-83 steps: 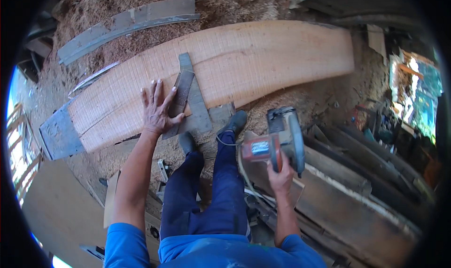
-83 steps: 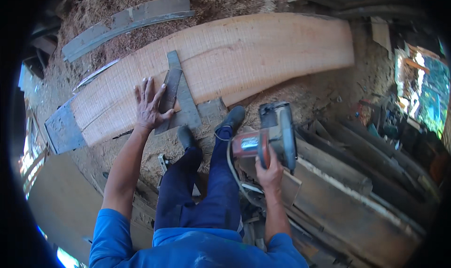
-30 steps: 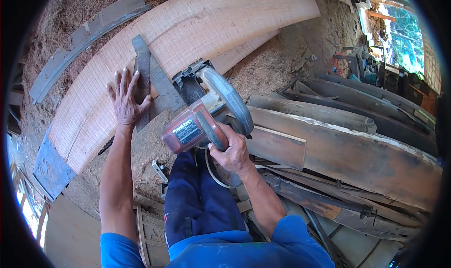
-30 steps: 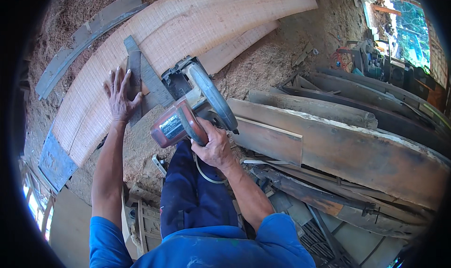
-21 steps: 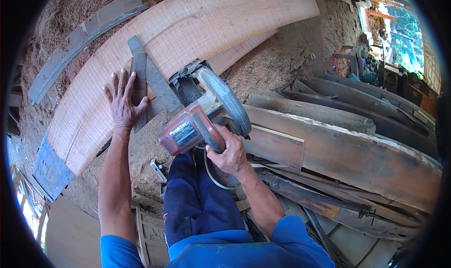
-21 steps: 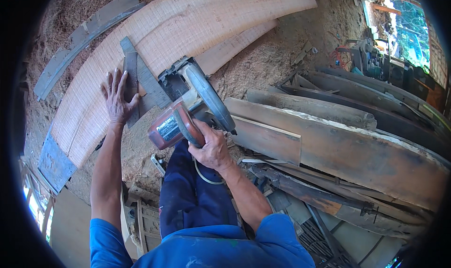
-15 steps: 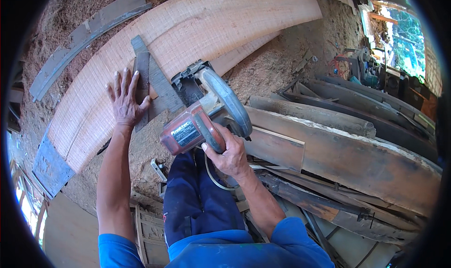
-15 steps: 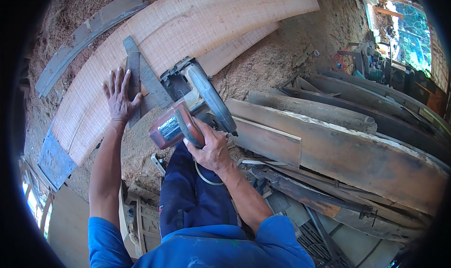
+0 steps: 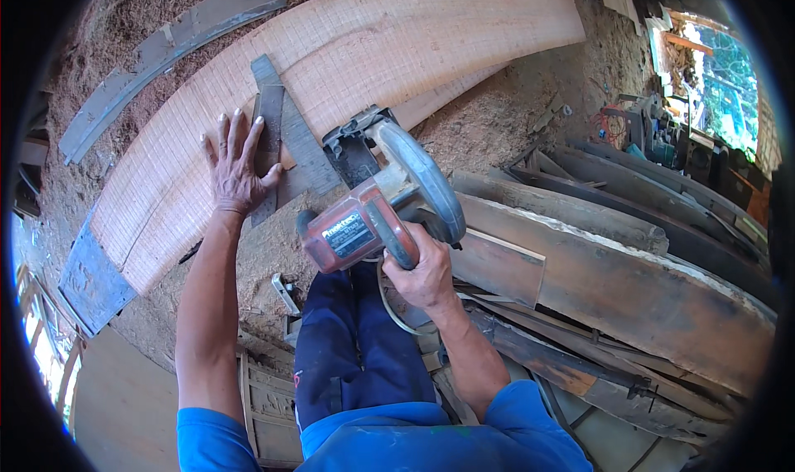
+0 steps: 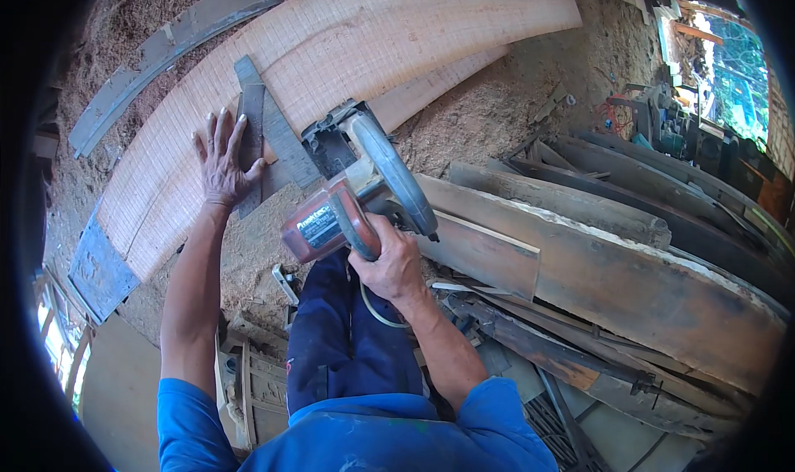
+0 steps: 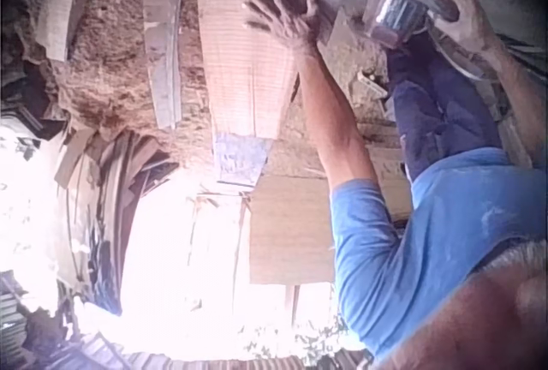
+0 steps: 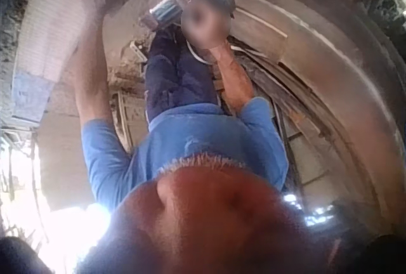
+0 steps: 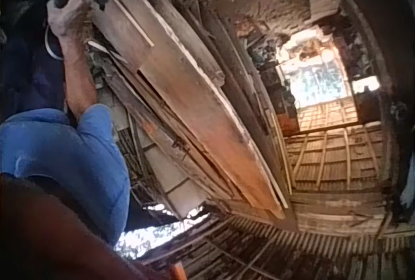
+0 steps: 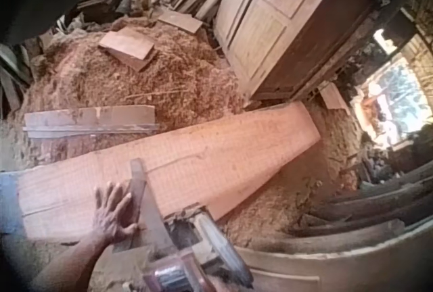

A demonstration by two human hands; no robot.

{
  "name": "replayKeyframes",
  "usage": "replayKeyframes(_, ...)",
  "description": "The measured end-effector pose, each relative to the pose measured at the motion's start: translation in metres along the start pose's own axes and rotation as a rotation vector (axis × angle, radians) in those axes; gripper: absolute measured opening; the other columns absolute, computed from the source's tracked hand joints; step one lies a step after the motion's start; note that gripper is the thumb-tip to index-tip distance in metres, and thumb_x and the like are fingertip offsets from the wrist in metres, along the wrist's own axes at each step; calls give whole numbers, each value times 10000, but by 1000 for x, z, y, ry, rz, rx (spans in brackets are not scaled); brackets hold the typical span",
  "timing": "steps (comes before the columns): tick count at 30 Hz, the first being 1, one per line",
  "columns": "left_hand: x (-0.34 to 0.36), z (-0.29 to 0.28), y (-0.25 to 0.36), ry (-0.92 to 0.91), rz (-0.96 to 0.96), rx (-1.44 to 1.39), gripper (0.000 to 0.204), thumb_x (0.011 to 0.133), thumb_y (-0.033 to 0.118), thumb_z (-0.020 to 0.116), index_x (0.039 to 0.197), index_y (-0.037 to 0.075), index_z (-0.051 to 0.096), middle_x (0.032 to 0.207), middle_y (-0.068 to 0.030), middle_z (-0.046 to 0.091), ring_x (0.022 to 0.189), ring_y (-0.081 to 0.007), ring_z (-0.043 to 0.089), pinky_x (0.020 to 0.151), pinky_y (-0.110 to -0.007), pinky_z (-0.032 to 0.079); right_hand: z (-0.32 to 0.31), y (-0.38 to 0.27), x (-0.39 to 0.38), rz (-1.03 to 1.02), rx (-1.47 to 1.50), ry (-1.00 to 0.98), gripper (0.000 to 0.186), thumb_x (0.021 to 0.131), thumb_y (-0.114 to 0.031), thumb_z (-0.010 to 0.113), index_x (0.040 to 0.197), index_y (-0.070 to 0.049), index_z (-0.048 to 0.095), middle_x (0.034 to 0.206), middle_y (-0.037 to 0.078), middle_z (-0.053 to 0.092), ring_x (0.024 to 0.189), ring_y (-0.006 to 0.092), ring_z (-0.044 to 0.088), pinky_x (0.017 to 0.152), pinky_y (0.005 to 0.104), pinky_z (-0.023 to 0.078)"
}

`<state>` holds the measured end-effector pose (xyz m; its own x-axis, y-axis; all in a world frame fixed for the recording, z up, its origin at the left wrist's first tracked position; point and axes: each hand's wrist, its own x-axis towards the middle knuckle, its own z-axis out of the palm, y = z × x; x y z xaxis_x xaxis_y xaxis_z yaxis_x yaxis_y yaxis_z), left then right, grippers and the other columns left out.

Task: The person uses a measuring tape and a pencil to mark a long, curved piece of wood, then uses a speed square and a circular saw to cut the wood into smaller sections.

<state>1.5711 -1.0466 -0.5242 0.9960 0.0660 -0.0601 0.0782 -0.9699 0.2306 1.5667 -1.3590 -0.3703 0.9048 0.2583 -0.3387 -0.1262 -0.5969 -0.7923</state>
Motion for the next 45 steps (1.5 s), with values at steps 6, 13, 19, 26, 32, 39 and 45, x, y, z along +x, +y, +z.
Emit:
replayKeyframes(6,1,1,-3,-20,-18,-7,867,773,602,639,1519,236,393,1629,-123,237,1527,-341,130,1191,-614,-7,4,0,2,35,30,-18,324,741,-65,711,1049,-25,621,775,179,678,727,381,696,646,433,548)
replayKeyframes(13,1,1,-4,-34,-27,-17,856,779,615,623,1515,239,399,1628,-121,241,1529,-334,128,1193,-611,-15,7,-5,13,20,12,-23,326,742,-66,708,1052,-24,616,773,170,676,719,371,697,640,432,545)
replayKeyframes(19,3,-2,-1,-26,-22,-29,856,776,604,627,1516,242,395,1628,-115,241,1528,-334,128,1198,-606,-20,13,-10,15,25,47,-7,299,769,-36,693,1059,-6,628,713,81,640,632,152,632,632,314,515)
replayKeyframes(26,4,-5,0,-73,-46,-11,891,756,552,663,1525,209,372,1625,-124,242,1527,-343,131,1203,-593,-12,16,-13,22,33,60,-18,282,774,-33,685,1048,-7,624,712,73,637,628,140,627,631,310,512)
replayKeyframes(32,3,-1,-3,-29,-16,-22,874,770,573,647,1519,207,385,1626,-133,237,1524,-356,130,1198,-605,-10,19,-19,32,18,59,-8,281,777,-39,687,1049,-10,624,721,81,646,635,152,639,638,314,517)
replayKeyframes(39,3,0,-4,-50,-10,-15,846,806,642,550,1521,221,385,1623,-151,239,1519,-383,134,1184,-636,-18,20,-27,46,58,30,-51,348,745,-84,716,1077,-31,624,770,157,689,728,349,707,662,420,555)
replayKeyframes(45,3,0,-6,-85,-16,-24,838,817,664,515,1522,229,387,1626,-151,229,1521,-389,120,1174,-656,-32,25,-35,58,50,46,-44,338,751,-81,717,1070,-26,620,767,162,689,731,348,710,664,421,556)
